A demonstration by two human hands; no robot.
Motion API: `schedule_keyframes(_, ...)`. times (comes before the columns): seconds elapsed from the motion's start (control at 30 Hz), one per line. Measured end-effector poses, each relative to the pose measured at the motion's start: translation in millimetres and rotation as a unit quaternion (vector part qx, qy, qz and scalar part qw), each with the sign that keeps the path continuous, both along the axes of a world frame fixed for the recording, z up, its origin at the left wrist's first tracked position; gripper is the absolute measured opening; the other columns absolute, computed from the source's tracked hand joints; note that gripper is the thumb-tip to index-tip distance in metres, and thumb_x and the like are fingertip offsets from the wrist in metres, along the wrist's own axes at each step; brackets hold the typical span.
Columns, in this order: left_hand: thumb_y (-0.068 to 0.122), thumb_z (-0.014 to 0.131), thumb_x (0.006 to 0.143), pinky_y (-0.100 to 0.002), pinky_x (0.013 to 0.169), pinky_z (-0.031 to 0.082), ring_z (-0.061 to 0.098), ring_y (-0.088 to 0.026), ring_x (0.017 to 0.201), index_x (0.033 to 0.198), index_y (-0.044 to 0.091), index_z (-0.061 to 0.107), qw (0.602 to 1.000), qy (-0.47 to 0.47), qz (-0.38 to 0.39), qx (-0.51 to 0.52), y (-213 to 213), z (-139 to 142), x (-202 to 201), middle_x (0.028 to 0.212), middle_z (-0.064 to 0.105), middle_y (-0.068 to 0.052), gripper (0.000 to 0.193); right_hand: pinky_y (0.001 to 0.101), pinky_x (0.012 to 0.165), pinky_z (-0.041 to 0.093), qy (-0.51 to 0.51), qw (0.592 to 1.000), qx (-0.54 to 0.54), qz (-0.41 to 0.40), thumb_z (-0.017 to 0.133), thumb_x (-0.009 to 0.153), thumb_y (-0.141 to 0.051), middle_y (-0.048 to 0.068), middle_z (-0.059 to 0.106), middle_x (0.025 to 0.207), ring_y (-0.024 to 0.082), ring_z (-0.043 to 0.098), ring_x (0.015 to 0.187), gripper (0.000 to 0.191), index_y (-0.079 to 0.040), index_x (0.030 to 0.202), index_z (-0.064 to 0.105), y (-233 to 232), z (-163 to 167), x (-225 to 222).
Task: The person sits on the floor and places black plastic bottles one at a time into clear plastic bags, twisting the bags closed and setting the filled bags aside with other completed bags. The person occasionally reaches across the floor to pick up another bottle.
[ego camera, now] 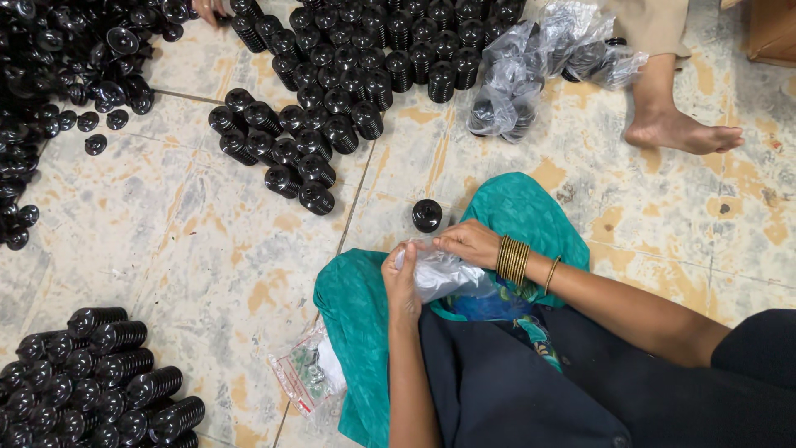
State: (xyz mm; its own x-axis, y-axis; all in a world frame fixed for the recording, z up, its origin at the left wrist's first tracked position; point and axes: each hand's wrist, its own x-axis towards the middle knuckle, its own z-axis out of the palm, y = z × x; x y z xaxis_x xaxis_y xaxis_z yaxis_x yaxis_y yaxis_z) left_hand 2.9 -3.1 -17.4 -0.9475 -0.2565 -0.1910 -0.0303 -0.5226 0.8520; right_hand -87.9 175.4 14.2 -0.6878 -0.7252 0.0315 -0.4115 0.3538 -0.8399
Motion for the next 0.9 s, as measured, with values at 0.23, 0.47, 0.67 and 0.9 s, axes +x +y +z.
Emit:
schedule_keyframes(0.23, 0.035, 0.068, 0.101, -0.026, 0.056, 0.044, 0.055, -0.011, 0.063, 0.089, 0.006, 0.069, 0.988, -0.062, -0.114, 0.079, -6.0, -1.1, 2.9, 0.074, 0.062, -0.002, 0.032, 0.0331, 0.078, 0.057, -0.481, 0.814, -0.289, -0.148, 0.052, 0.103, -0.028, 0.009, 0.073, 0.084, 0.017, 0.07, 0.079, 0.037, 0.001, 0.088, 0.07, 4.9, -26.2, -9.4)
schedule_keyframes(0.47, 0.01, 0.06, 0.087, -0.028, 0.061, 0.049, 0.061, -0.012, 0.068, 0.089, 0.004, 0.07, 0.983, -0.136, -0.127, 0.006, 8.9, -46.6, -30.1, 0.078, 0.067, -0.002, 0.012, 0.027, 0.067, 0.045, -0.39, 0.877, -0.275, -0.053, 0.062, 0.094, -0.006, 0.0, 0.052, 0.081, 0.008, 0.043, 0.067, 0.009, 0.0, 0.097, 0.069, 26.9, -52.5, -55.4)
schedule_keyframes(0.67, 0.004, 0.065, 0.09, -0.034, 0.068, 0.048, 0.061, -0.02, 0.071, 0.091, 0.002, 0.069, 0.969, -0.077, 0.066, -0.224, 14.0, -58.4, -62.9, 0.079, 0.066, -0.01, 0.004, 0.0357, 0.082, 0.054, 0.12, 0.986, -0.047, -0.109, 0.062, 0.081, 0.004, 0.011, 0.063, 0.105, 0.026, 0.064, 0.087, 0.036, -0.008, 0.114, 0.069, 1.7, -54.2, -72.6)
schedule_keyframes(0.9, 0.004, 0.069, 0.08, -0.047, 0.078, 0.052, 0.069, -0.042, 0.087, 0.098, 0.004, 0.068, 0.867, -0.116, 0.136, -0.465, 11.7, -52.3, -59.3, 0.092, 0.072, -0.021, 0.019, 0.0417, 0.098, 0.052, 0.13, 0.99, -0.009, -0.055, 0.059, 0.091, 0.002, 0.018, 0.065, 0.12, 0.037, 0.064, 0.113, 0.041, -0.009, 0.13, 0.064, -30.6, -54.8, -71.5)
